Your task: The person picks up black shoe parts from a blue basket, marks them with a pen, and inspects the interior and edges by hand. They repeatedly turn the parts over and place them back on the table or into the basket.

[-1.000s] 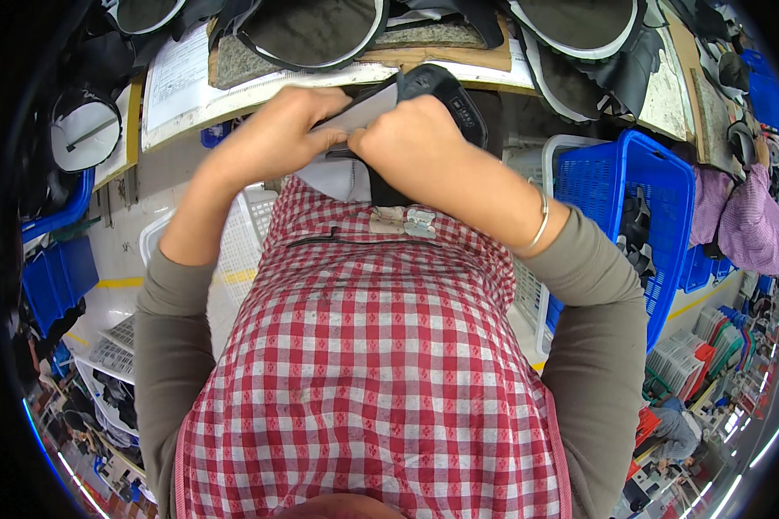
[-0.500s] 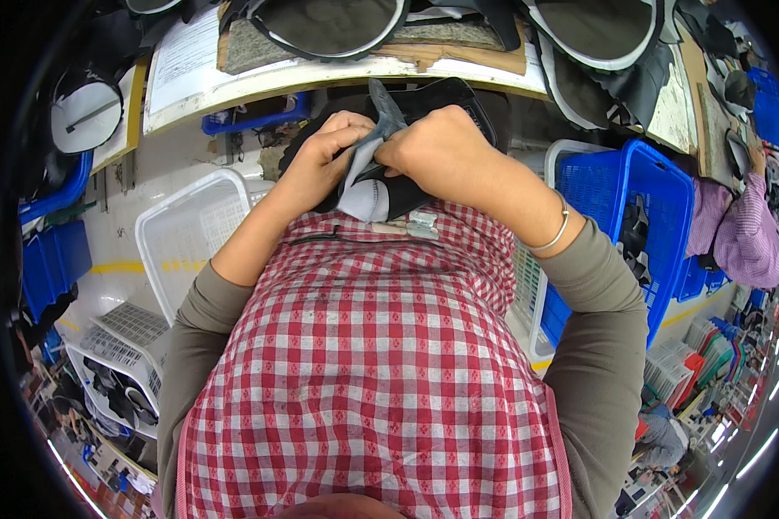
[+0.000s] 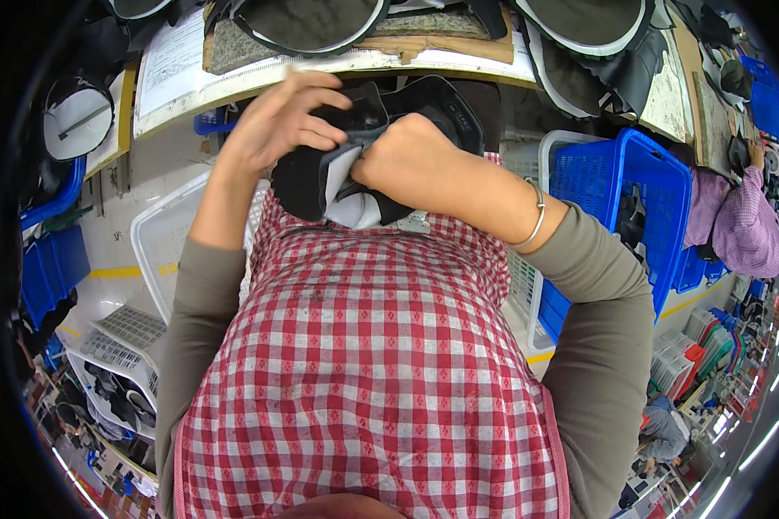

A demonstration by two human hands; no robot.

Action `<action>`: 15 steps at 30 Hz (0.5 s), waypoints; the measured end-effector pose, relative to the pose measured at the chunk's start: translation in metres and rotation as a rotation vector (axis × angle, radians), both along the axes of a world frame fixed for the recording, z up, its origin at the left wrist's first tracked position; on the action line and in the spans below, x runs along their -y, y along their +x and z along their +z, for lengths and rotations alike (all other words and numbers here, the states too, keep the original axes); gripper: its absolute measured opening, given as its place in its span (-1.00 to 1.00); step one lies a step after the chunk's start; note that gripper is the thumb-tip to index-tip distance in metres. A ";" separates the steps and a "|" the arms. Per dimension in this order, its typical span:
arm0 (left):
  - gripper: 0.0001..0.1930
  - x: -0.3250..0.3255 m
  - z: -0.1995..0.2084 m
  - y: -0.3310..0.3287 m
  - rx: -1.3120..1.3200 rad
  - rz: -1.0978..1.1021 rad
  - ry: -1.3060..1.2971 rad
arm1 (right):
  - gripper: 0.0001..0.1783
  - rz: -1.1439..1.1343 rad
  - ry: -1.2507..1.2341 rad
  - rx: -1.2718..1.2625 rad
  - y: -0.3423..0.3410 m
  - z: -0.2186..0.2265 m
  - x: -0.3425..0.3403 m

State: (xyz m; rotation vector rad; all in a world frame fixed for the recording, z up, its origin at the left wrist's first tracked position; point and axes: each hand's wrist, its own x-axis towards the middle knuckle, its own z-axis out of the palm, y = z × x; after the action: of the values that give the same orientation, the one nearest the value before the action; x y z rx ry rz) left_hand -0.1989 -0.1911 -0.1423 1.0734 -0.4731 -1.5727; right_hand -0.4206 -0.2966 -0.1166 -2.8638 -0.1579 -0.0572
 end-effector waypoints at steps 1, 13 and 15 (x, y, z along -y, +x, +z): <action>-0.54 -0.009 0.016 -0.002 0.106 -0.027 -0.046 | -0.92 -0.003 -0.050 -0.029 0.000 0.001 -0.001; -0.69 -0.064 -0.039 -0.077 1.545 -0.181 -0.922 | -0.53 -0.078 0.893 -0.810 0.038 -0.040 0.108; -0.65 -0.063 -0.032 -0.075 1.679 -0.279 -0.815 | -0.56 -0.059 0.646 -0.750 0.035 -0.043 0.101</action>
State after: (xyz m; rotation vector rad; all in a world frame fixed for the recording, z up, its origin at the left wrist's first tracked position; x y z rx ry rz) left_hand -0.2743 -0.1280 -0.1745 1.4306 -2.1806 -0.1621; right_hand -0.3856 -0.3973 -0.1594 -2.0732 0.0874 0.7868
